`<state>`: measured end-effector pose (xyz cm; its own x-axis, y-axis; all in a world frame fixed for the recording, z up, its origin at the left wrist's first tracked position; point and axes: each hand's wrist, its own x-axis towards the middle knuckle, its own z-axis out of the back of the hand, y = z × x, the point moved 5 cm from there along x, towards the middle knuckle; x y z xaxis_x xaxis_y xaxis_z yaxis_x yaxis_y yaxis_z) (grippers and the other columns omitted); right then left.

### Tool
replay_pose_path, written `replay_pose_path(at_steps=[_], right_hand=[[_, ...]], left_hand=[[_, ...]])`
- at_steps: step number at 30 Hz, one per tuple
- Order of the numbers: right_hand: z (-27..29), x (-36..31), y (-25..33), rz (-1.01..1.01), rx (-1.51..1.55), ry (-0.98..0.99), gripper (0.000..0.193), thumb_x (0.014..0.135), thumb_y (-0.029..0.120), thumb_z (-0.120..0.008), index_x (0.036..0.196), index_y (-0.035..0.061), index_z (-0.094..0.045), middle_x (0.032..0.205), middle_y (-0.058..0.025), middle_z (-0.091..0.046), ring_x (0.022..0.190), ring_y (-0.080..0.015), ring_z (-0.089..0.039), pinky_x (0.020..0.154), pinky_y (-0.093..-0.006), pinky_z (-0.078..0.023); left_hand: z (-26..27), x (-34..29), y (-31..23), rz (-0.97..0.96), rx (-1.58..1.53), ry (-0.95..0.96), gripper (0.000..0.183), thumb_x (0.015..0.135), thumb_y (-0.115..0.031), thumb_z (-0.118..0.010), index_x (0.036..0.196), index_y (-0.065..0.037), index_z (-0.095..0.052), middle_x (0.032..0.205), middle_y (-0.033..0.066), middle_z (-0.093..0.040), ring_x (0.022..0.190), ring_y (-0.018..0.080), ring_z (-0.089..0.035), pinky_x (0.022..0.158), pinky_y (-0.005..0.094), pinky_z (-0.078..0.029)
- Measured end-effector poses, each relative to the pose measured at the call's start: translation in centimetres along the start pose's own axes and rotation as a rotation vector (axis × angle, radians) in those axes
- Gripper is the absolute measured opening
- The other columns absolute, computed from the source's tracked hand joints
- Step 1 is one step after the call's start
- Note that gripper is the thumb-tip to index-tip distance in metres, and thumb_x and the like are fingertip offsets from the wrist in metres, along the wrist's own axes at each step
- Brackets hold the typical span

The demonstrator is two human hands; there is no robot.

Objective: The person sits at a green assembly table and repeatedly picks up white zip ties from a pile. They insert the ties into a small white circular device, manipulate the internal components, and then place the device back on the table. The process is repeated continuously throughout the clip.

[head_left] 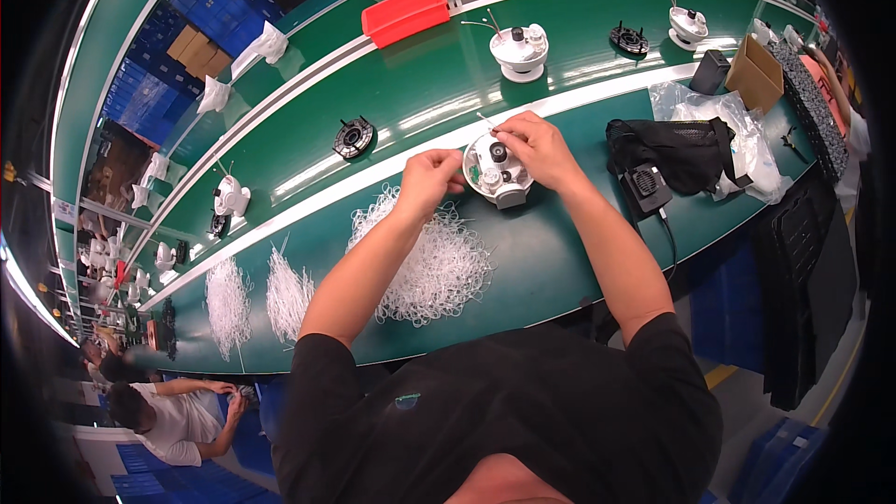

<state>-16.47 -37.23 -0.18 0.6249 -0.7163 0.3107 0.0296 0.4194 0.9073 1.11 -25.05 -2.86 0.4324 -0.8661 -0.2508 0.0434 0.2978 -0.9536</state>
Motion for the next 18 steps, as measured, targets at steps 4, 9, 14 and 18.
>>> replay_pose_path(at_steps=[4, 9, 14, 18], right_hand=[[-0.1, 0.4, -0.6, -0.014, 0.049, 0.068, 0.022, 0.092, 0.015, -0.065, 0.105, -0.0007, -0.072, 0.088, -0.0116, -0.072, 0.071, -0.0171, -0.065, 0.067, -0.0307, -0.051], [-0.1, 0.9, -0.4, -0.033, -0.05, 0.109, 0.023, 0.091, 0.017, -0.065, 0.106, 0.0015, -0.072, 0.085, -0.0135, -0.072, 0.071, -0.0193, -0.067, 0.067, -0.0319, -0.051], [0.1, 0.9, -0.4, -0.041, -0.136, 0.105, 0.023, 0.09, 0.018, -0.064, 0.106, 0.0051, -0.073, 0.088, -0.0147, -0.073, 0.074, -0.027, -0.07, 0.068, -0.0363, -0.052], [0.1, 0.9, 0.0, -0.065, -0.17, 0.133, 0.022, 0.089, 0.018, -0.064, 0.105, 0.0059, -0.073, 0.089, -0.0155, -0.073, 0.075, -0.0303, -0.07, 0.069, -0.0383, -0.053]], left_hand=[[0.6, 0.4, -2.8, -0.202, -0.151, -0.088, 0.023, 0.094, -0.011, -0.067, 0.112, 0.004, -0.063, 0.1, 0.0107, -0.072, 0.08, 0.0139, -0.067, 0.068, 0.0259, -0.055], [-0.9, 1.3, -3.6, -0.297, -0.218, -0.026, 0.019, 0.091, -0.007, -0.07, 0.108, 0.001, -0.065, 0.104, 0.0092, -0.07, 0.087, 0.0143, -0.066, 0.07, 0.0275, -0.055], [-0.9, 2.1, -3.1, -0.301, -0.308, -0.038, 0.022, 0.088, -0.005, -0.074, 0.107, 0.0, -0.065, 0.096, 0.0056, -0.069, 0.084, 0.0128, -0.065, 0.071, 0.0268, -0.054], [-1.6, 2.4, -3.4, -0.323, -0.232, -0.055, 0.023, 0.087, -0.004, -0.075, 0.107, 0.0, -0.066, 0.094, 0.0043, -0.068, 0.083, 0.0109, -0.063, 0.072, 0.0246, -0.052]])
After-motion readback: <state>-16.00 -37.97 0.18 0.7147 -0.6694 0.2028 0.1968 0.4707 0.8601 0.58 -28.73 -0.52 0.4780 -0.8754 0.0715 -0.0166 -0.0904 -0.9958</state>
